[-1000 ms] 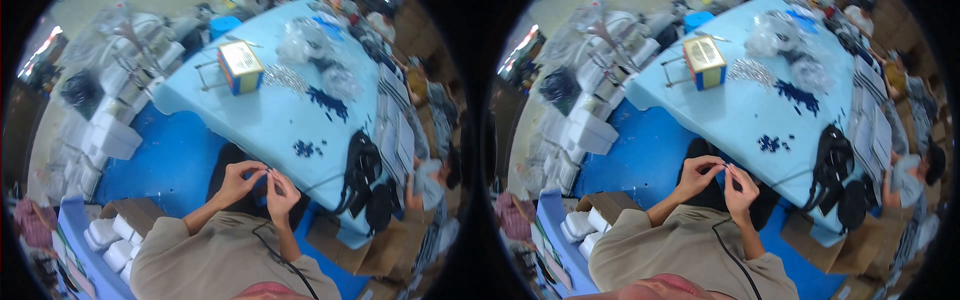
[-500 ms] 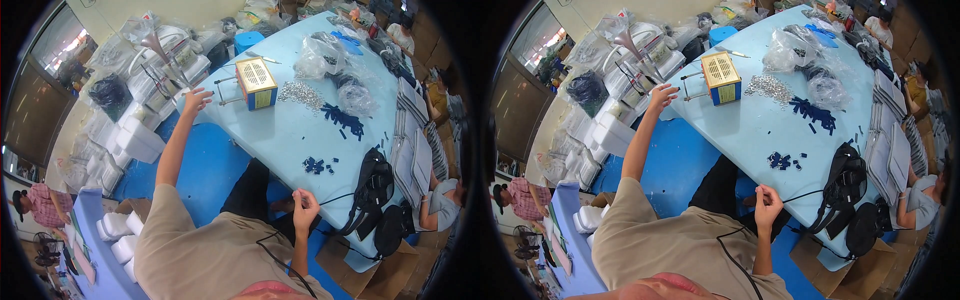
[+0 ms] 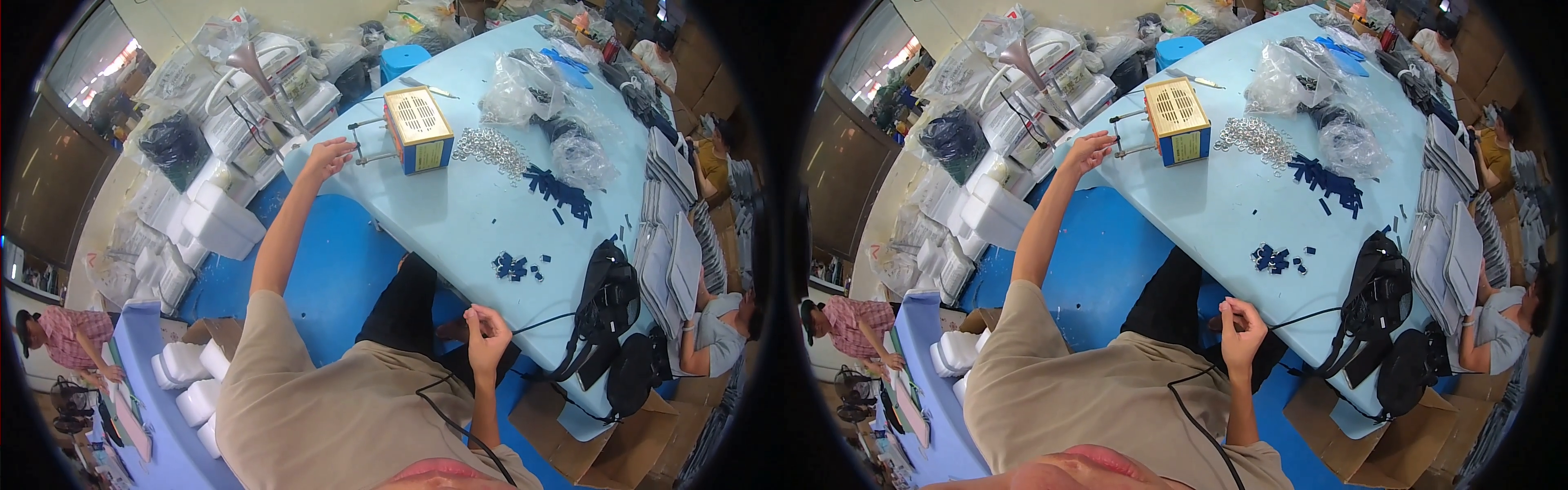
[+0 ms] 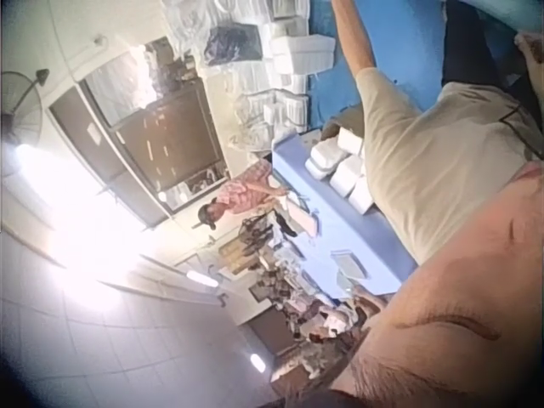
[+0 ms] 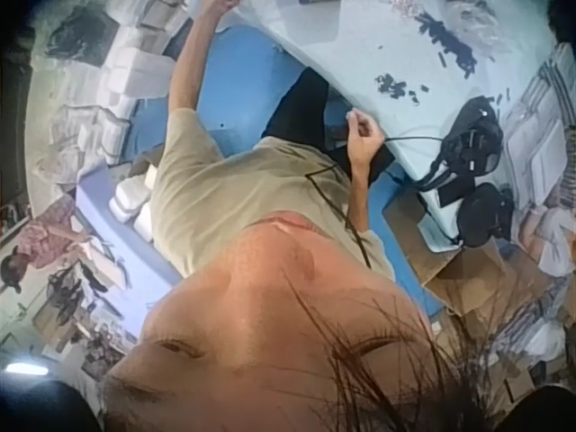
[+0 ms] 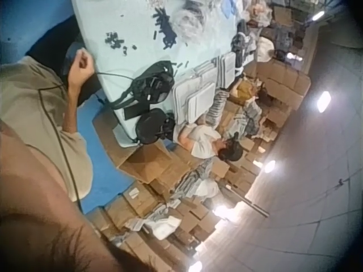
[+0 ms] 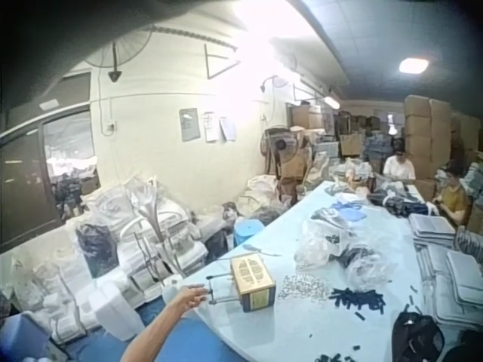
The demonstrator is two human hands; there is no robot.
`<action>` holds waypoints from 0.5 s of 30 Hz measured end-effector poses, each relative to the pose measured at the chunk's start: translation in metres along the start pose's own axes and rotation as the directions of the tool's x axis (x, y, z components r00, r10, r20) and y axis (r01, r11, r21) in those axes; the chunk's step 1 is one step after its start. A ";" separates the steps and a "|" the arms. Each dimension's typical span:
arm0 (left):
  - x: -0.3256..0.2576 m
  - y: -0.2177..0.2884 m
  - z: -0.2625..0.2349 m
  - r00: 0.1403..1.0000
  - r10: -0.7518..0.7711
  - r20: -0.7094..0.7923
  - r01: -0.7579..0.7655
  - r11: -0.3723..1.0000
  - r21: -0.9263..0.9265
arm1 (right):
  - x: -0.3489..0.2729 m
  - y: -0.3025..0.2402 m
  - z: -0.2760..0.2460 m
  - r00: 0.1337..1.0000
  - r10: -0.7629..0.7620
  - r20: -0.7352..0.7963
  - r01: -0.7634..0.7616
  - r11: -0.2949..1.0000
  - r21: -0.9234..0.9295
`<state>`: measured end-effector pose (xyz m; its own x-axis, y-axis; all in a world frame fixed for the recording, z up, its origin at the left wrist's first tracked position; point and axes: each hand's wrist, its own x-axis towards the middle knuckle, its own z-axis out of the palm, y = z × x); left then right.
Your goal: Assembling small metal hardware onto leather pieces using a manual press.
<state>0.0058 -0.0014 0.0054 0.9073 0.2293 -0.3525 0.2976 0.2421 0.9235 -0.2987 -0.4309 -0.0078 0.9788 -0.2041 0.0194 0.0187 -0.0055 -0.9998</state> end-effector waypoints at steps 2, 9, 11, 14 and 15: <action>0.001 -0.001 0.001 1.000 -0.004 0.002 0.004 1.000 0.000 | -0.001 0.000 0.002 1.000 -0.024 -0.007 0.024 1.000 0.018; 0.003 -0.002 0.000 1.000 -0.012 0.002 0.012 1.000 -0.004 | -0.005 0.001 -0.001 0.999 0.043 0.004 -0.043 0.999 0.012; 0.003 -0.002 0.000 1.000 -0.004 0.013 0.004 1.000 -0.010 | -0.005 -0.001 -0.001 0.998 0.065 0.006 -0.065 0.998 0.015; 0.003 -0.002 0.000 1.000 0.017 0.016 -0.016 1.000 -0.005 | -0.004 0.001 0.000 0.999 0.046 -0.003 -0.046 0.999 0.017; 0.003 -0.001 0.000 1.000 0.016 0.019 -0.016 1.000 0.003 | -0.004 0.000 0.000 0.999 0.047 -0.003 -0.047 0.999 0.016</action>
<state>0.0081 -0.0005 0.0031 0.9174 0.2148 -0.3350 0.2842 0.2357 0.9294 -0.3027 -0.4300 -0.0083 0.9780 -0.2070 -0.0275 -0.0239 0.0199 -0.9995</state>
